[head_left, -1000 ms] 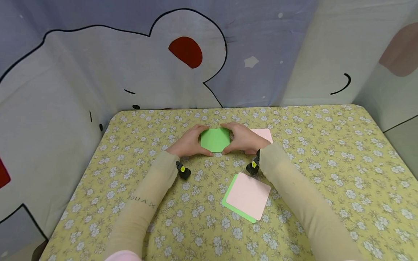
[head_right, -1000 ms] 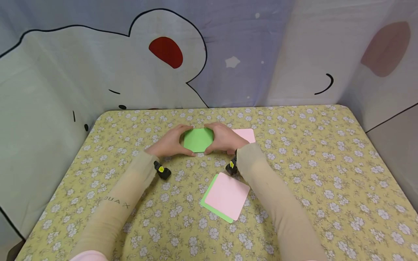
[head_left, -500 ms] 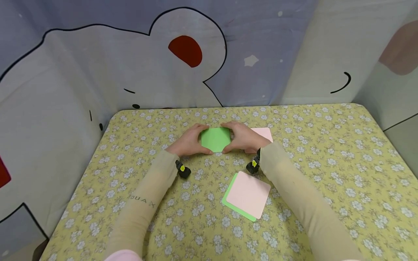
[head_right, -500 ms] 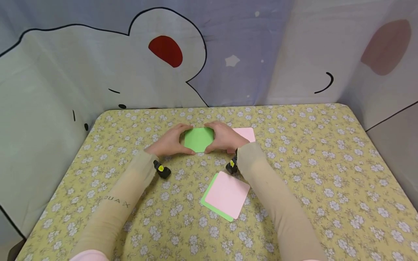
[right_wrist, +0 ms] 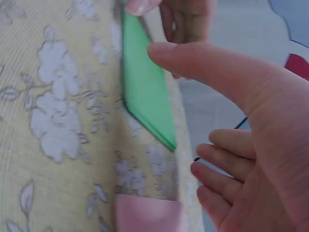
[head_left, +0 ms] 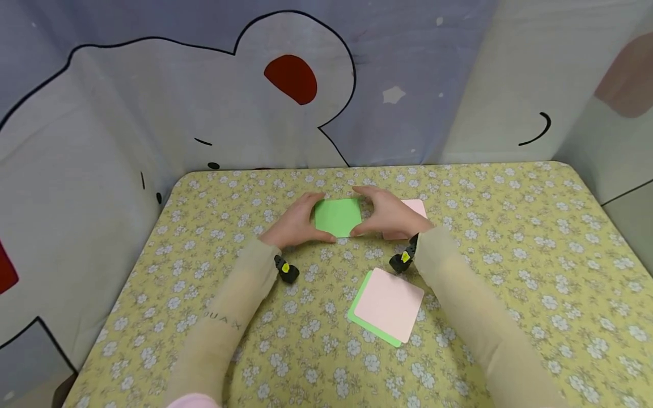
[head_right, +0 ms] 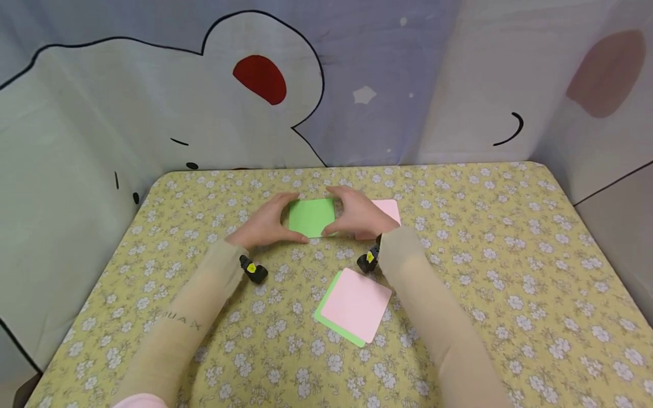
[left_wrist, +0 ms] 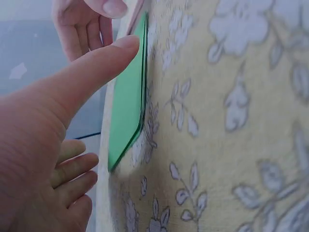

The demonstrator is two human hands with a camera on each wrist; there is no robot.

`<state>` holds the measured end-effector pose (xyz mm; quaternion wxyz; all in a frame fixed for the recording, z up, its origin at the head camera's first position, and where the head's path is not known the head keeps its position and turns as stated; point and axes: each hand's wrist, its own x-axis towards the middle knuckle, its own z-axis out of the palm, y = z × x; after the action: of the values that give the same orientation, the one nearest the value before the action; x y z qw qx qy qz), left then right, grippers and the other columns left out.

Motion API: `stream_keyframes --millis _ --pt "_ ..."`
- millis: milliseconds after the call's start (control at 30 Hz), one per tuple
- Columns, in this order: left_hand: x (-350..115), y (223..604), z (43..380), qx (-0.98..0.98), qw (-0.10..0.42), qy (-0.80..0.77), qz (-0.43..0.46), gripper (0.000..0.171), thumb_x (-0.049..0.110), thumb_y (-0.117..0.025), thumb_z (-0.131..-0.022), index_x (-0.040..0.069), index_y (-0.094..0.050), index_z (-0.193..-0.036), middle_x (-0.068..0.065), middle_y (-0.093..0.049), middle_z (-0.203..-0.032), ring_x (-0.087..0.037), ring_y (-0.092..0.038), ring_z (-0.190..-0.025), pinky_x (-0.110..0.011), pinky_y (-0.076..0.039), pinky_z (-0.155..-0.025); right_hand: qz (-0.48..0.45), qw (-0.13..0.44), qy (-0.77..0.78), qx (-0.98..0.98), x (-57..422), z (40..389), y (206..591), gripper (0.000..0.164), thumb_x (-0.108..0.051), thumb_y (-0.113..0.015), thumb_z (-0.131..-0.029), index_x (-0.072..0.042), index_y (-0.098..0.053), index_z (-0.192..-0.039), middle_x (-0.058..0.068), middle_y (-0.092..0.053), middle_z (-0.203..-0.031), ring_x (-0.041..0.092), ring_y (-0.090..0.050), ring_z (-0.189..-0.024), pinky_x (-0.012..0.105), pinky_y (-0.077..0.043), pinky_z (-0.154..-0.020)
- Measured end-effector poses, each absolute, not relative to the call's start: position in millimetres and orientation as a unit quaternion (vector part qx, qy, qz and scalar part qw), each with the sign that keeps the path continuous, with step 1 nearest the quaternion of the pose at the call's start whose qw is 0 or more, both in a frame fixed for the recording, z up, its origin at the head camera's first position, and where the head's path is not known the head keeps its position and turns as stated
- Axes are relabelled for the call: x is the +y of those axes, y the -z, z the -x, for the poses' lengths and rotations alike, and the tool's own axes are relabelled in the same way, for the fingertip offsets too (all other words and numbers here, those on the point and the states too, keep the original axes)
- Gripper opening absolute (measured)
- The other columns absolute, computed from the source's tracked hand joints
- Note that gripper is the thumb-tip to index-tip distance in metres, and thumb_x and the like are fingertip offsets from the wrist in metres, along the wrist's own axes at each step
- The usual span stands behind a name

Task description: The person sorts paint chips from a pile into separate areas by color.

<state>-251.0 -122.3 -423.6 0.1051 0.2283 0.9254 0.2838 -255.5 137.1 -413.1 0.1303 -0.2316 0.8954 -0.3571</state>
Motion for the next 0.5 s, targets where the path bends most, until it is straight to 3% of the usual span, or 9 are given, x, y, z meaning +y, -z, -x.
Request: stream_keyframes --millis 300,500 --pt "-118 418 236 0.922 0.074 -0.291 -0.245 0.114 0.047 -0.093 -0.072 0.005 -0.032 -0.159 -0.014 -0.041 -0.154 -0.029 -0.048 -0.132 -0.045 -0.043 -0.109 0.237 0.097 0.319 0.912 152 239 398 0.109 -0.041 -0.092 -0.075 -0.012 -0.032 -0.161 0.011 -0.031 -0.162 0.033 -0.026 -0.149 0.055 -0.03 -0.117" --pt "-113 416 220 0.915 0.082 -0.3 -0.256 0.111 0.048 -0.091 -0.075 0.009 -0.031 -0.16 -0.011 -0.037 -0.158 -0.029 -0.044 -0.136 -0.046 -0.041 -0.111 0.232 0.086 0.3 0.921 163 225 397 0.112 -0.042 -0.093 -0.073 -0.013 -0.031 -0.161 0.014 -0.031 -0.162 0.036 -0.025 -0.149 0.06 -0.028 -0.116"
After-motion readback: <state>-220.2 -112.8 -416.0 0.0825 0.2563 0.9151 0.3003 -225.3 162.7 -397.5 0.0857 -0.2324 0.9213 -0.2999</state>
